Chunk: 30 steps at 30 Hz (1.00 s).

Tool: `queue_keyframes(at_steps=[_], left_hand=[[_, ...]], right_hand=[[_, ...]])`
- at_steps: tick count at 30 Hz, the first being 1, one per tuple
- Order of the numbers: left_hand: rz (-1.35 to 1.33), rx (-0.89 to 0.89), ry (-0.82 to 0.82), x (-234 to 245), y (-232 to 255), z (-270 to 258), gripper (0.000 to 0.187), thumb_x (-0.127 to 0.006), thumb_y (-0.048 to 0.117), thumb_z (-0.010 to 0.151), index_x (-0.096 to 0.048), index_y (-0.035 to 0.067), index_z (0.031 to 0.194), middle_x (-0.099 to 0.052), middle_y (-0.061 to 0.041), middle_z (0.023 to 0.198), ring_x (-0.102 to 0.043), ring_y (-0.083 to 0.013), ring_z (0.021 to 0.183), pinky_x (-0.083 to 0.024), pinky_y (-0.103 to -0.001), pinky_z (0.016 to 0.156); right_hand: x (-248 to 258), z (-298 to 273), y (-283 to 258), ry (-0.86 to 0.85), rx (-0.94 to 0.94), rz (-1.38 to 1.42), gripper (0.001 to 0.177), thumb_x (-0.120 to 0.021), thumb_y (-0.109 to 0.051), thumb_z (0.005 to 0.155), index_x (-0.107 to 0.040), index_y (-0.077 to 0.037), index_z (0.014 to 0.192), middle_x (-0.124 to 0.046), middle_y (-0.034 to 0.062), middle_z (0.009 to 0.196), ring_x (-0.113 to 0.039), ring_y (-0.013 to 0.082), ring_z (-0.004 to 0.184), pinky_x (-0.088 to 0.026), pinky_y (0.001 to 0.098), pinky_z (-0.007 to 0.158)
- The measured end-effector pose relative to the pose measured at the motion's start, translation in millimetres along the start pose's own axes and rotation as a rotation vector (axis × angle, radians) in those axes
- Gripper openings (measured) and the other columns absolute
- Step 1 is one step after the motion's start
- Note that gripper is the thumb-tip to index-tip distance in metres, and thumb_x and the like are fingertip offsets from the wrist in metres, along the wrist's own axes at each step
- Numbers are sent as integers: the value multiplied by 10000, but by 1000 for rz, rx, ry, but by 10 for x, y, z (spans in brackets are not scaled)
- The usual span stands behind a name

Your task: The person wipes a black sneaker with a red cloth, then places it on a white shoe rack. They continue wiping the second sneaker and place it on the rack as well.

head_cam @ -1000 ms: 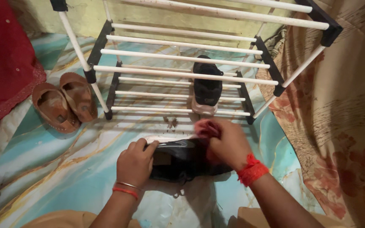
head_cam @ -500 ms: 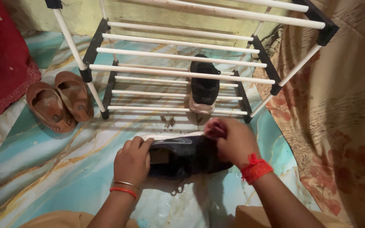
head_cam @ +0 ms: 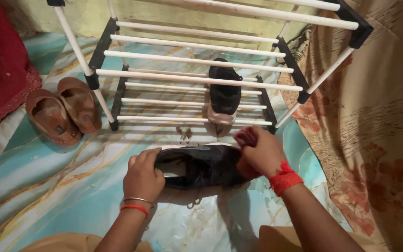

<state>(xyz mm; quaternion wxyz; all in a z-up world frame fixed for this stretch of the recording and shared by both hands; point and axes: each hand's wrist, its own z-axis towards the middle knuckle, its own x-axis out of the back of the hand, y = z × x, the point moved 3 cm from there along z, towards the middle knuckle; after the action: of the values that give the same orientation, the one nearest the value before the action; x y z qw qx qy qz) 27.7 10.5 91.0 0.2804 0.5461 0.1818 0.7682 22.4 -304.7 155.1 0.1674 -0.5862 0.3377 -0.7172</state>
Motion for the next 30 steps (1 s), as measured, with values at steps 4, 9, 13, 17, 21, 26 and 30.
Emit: queue_keyframes(at_steps=[4, 9, 13, 17, 21, 26, 30], left_hand=[[-6, 6, -2, -52, -38, 8, 589, -607, 24, 699, -667, 187, 1262, -670, 3, 1255, -567, -304, 1167, -531, -426, 907], [-118, -14, 64, 37, -64, 41, 526, -682, 95, 706, -685, 151, 1229, -671, -84, 1200, -615, -353, 1102, -522, -447, 937], [-166, 74, 1, 81, 33, -21, 456, -699, 123, 690, -682, 138, 1146, -663, -100, 1172, -659, -346, 989, -540, -437, 853], [-99, 79, -59, 151, 132, -42, 366, -712, 142, 684, -699, 142, 1050, -641, -84, 1191, -660, -340, 1013, -548, -429, 837], [-6, 91, -315, 143, 122, -32, 450, -784, 337, 729, -669, 142, 1118, -592, -74, 1264, -678, -318, 1007, -550, -427, 874], [21, -252, -342, 127, 166, -85, 887, -953, 486, 475, -669, 63, 1201, -569, -173, 1287, -574, -461, 1136, -455, -539, 910], [-23, -148, -383, 1, 141, -90, 521, -916, 443, 578, -743, 67, 894, -582, -134, 1324, -616, -368, 1073, -510, -437, 932]], right_hand=[[-131, -37, 241, -207, -68, 5, 384, -607, -1, 720, -700, -30, 1092, -796, 134, 1097, -762, 250, 1069, -583, 349, 902], [-452, -73, 185, -324, 0, 16, 344, -685, -105, 777, -709, -79, 1119, -775, 127, 1082, -742, 257, 1026, -550, 346, 892], [-221, 53, 37, -111, -18, 67, 380, -671, -135, 759, -712, -95, 1134, -774, 142, 1077, -736, 293, 1047, -558, 377, 894], [-57, 68, 150, 17, 9, -220, 345, -678, -167, 769, -734, -78, 1098, -762, 176, 1068, -713, 352, 1055, -564, 412, 891], [-336, 85, 461, -18, -102, -240, 379, -756, -222, 754, -736, -77, 1104, -734, 191, 1094, -678, 361, 1073, -536, 419, 890], [-520, 161, 565, -159, -123, 139, 364, -700, -162, 745, -752, -49, 1087, -801, 169, 1059, -764, 279, 1016, -568, 365, 866], [-277, 202, 453, -46, -149, 124, 334, -704, -151, 752, -743, -60, 1071, -799, 146, 1028, -769, 274, 987, -563, 373, 860]])
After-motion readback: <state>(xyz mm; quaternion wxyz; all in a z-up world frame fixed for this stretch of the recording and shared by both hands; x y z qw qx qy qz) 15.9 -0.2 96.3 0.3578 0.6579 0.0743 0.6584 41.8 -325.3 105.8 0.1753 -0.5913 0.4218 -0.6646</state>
